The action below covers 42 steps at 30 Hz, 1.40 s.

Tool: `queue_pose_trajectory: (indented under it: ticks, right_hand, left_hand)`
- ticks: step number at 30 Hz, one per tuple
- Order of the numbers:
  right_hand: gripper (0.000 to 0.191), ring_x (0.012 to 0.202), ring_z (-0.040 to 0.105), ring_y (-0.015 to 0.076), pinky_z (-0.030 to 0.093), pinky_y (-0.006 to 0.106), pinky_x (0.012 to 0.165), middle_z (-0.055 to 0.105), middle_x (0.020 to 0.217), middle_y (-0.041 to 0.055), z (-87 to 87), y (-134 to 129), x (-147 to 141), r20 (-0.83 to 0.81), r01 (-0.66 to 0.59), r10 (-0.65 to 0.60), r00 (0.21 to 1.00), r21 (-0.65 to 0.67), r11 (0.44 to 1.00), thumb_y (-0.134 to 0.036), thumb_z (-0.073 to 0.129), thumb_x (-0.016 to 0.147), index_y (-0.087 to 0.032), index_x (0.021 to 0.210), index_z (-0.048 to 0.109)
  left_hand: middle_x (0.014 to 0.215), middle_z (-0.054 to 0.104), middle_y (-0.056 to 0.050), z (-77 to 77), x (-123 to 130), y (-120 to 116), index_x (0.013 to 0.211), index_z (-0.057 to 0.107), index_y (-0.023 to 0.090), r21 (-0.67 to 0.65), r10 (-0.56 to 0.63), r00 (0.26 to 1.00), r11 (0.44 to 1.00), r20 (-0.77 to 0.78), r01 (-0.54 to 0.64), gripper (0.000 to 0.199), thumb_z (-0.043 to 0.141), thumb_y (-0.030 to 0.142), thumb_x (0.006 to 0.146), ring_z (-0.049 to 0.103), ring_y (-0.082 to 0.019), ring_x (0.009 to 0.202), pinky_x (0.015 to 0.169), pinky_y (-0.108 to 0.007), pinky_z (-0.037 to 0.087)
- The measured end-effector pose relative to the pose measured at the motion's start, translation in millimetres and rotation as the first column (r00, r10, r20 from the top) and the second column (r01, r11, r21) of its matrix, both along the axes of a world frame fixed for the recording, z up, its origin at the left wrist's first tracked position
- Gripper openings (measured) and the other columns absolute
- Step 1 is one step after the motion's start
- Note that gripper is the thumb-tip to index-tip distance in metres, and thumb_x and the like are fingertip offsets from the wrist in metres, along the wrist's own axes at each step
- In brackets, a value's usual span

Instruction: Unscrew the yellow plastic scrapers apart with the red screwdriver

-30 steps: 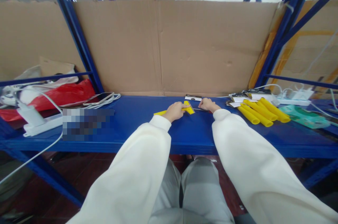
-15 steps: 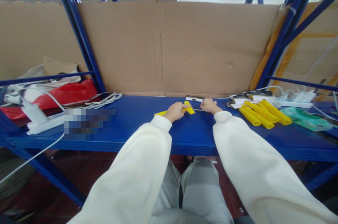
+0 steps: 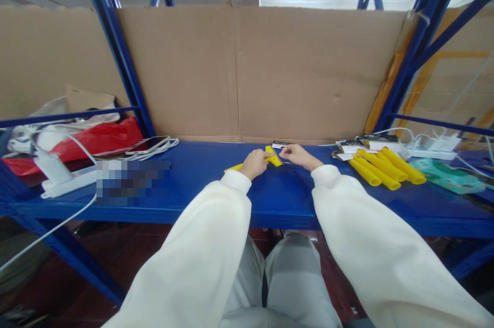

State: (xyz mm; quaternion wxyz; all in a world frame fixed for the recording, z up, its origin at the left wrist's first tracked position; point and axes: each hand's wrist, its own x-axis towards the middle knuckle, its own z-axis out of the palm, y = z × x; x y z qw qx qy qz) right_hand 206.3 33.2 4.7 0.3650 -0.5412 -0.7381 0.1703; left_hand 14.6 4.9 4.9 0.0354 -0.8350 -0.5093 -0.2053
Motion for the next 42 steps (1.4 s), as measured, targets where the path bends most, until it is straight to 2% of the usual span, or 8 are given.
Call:
queue_pose_trajectory:
  ticks: [5,10,17,26,36,42]
  right_hand:
    - [0.011,0.071,0.061,0.0138,0.05,0.025,0.072,0.069,0.072,0.0016,-2.6,-3,-11,-0.099,-0.096,0.097,0.99,0.013,0.995,-0.017,0.066,0.075,-0.017,0.064,0.064]
    - [0.009,0.076,0.063,0.0158,0.052,0.028,0.077,0.07,0.076,0.0013,-4.2,-3,-15,-0.107,-0.074,0.082,0.991,0.08,0.994,-0.017,0.065,0.072,-0.018,0.063,0.064]
    - [0.011,0.081,0.066,0.0171,0.053,0.031,0.085,0.072,0.08,0.0021,-1.5,-8,-17,-0.081,-0.09,0.098,0.992,0.093,0.992,-0.015,0.064,0.072,-0.019,0.062,0.064]
    - [0.012,0.08,0.067,0.0175,0.053,0.03,0.082,0.072,0.077,0.0015,-2.8,-4,-17,-0.034,-0.104,0.108,0.994,0.113,0.988,-0.014,0.063,0.073,-0.018,0.061,0.065]
    - [0.011,0.082,0.066,0.0175,0.053,0.032,0.085,0.072,0.078,0.0017,-0.7,-9,-18,-0.085,-0.053,0.059,0.995,0.069,0.996,-0.014,0.063,0.071,-0.018,0.062,0.066]
    - [0.009,0.074,0.063,0.0167,0.053,0.033,0.082,0.066,0.069,-0.0007,-1.7,-9,-19,-0.179,-0.077,0.078,0.981,0.014,0.997,-0.017,0.062,0.069,-0.019,0.06,0.062]
  left_hand:
    - [0.121,0.073,-0.01,1.7,1,-1,0.134,0.07,0.029,0.023,0.027,1.0,0.999,0.002,-0.027,0.045,0.058,0.014,0.094,0.069,-0.026,0.115,0.1,-0.032,0.052]
    - [0.115,0.073,-0.011,2.6,3,-3,0.131,0.072,0.03,0.048,0.0,1.0,0.999,-0.003,0.001,0.043,0.055,0.013,0.095,0.069,-0.025,0.113,0.1,-0.032,0.051]
    - [0.114,0.072,-0.012,3.8,4,-6,0.135,0.069,0.028,0.062,0.022,1.0,0.998,-0.016,-0.021,0.049,0.048,0.009,0.095,0.069,-0.024,0.111,0.1,-0.033,0.051]
    - [0.116,0.07,-0.012,3.5,4,-6,0.138,0.067,0.027,0.067,0.023,1.0,0.997,-0.018,-0.022,0.054,0.051,0.005,0.09,0.068,-0.024,0.113,0.102,-0.033,0.051]
    - [0.114,0.07,-0.011,5.2,4,-6,0.14,0.065,0.028,0.073,-0.003,0.999,0.997,-0.037,0.006,0.056,0.047,0.005,0.091,0.067,-0.024,0.111,0.1,-0.032,0.051]
    - [0.114,0.069,-0.011,3.6,3,-4,0.139,0.066,0.028,0.076,0.006,1.0,0.997,-0.015,-0.005,0.055,0.049,0.006,0.092,0.067,-0.023,0.111,0.1,-0.031,0.051]
